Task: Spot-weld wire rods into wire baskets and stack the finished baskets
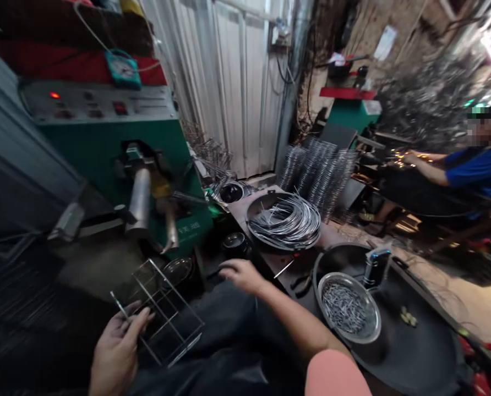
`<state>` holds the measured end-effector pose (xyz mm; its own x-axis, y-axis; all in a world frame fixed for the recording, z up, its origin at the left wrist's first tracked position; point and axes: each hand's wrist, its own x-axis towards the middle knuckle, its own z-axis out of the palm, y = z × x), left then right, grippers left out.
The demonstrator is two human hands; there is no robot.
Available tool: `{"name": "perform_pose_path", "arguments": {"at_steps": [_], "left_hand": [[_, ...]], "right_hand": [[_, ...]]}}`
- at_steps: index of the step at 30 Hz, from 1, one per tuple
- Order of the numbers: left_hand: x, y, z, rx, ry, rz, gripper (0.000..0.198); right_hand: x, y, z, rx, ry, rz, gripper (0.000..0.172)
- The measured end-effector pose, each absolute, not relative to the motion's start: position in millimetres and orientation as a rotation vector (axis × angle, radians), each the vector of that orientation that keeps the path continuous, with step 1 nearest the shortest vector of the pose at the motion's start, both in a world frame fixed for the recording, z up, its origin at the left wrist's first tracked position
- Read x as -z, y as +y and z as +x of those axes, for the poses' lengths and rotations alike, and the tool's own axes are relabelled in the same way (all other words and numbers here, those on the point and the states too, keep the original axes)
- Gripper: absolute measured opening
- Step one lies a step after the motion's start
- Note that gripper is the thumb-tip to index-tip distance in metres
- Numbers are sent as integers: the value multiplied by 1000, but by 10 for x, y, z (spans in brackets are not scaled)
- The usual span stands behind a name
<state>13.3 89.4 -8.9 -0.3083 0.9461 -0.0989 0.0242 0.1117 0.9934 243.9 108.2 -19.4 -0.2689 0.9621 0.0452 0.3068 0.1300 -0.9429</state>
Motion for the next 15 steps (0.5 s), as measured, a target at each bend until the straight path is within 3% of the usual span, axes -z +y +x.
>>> {"name": "perform_pose_path", "arguments": {"at_steps": [7, 12, 15], "left_hand": [[179, 928, 173, -1161, 1534, 855, 66], [-50, 963, 372, -1153, 1551, 877, 63], [-119, 986, 361, -1180, 1553, 870, 61]], "right_hand": [[367, 1663, 4281, -125, -1576, -2363, 29], [644, 1992, 4266, 11, -1857, -2428, 22], [731, 2064, 4148, 52, -1989, -2392, 26]]}}
